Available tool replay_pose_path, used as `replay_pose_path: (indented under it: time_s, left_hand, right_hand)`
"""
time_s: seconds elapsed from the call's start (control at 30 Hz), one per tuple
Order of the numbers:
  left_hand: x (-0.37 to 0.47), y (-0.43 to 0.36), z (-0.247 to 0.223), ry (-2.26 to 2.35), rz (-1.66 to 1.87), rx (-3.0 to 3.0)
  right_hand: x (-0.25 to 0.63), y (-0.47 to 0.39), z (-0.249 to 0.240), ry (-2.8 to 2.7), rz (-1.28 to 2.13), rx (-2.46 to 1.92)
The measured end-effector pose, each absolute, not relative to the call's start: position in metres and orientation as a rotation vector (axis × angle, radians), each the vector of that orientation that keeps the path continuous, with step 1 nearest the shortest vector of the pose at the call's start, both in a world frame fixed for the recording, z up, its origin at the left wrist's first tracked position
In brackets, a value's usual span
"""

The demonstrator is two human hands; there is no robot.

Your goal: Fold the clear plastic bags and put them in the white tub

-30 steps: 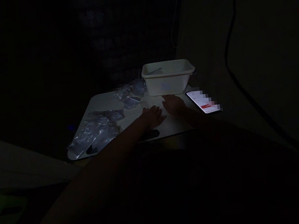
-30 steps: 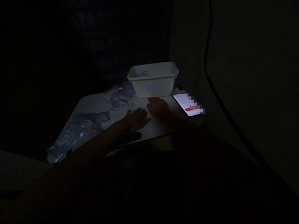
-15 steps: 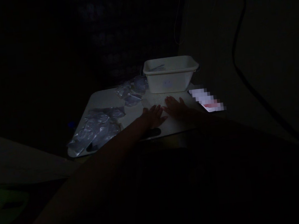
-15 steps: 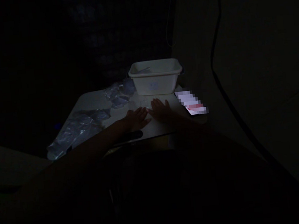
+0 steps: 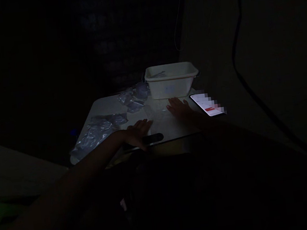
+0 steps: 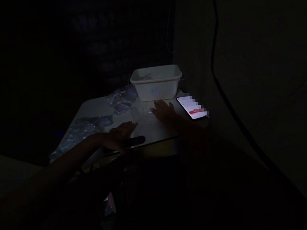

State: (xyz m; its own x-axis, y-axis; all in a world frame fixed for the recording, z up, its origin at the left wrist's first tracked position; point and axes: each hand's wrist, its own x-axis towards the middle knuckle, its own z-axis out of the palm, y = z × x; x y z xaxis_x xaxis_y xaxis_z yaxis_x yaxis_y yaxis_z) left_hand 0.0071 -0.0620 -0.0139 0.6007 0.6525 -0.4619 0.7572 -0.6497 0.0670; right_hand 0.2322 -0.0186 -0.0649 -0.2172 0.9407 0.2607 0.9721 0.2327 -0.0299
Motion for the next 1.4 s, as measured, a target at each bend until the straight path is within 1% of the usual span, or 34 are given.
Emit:
replay_pose_path:
  time_s: [0.3, 0.5, 0.63, 0.87, 0.93, 1.17, 1.3, 1.4]
  left_hand:
    - [0.041, -0.092, -0.018, 1.083, -0.526, 2.776]
    - [0.048, -0.097, -0.023, 1.042, -0.477, 2.863]
    - [0.049, -0.093, -0.017, 1.015, -0.319, 2.853]
    - [0.050, -0.069, -0.004, 1.031, -0.075, 2.785]
    - [0.048, -0.059, -0.006, 1.061, 0.097, 2.680]
    - [0.042, -0.023, -0.017, 1.160, 0.738, 2.146]
    - [0.043, -0.013, -0.016, 1.126, 0.949, 1.854]
    - [0.047, -0.011, -0.013, 1.141, 1.046, 1.704]
  right_hand:
    - [0.236, -0.014, -0.072, -2.229, -0.229, -1.811]
    - [0.241, -0.016, -0.072, -2.260, -0.245, -1.788]
    - [0.239, -0.020, -0.068, -2.201, -0.284, -1.815]
    - [0.239, -0.020, -0.065, -2.153, -0.197, -1.784]
    - [0.241, -0.015, -0.063, -2.116, -0.092, -1.777]
    - [0.255, -0.010, -0.043, -1.979, 0.500, -1.619]
    - [0.263, -0.024, -0.039, -1.730, 0.893, -1.537]
    - [0.271, -0.033, -0.037, -1.760, 1.053, -1.379]
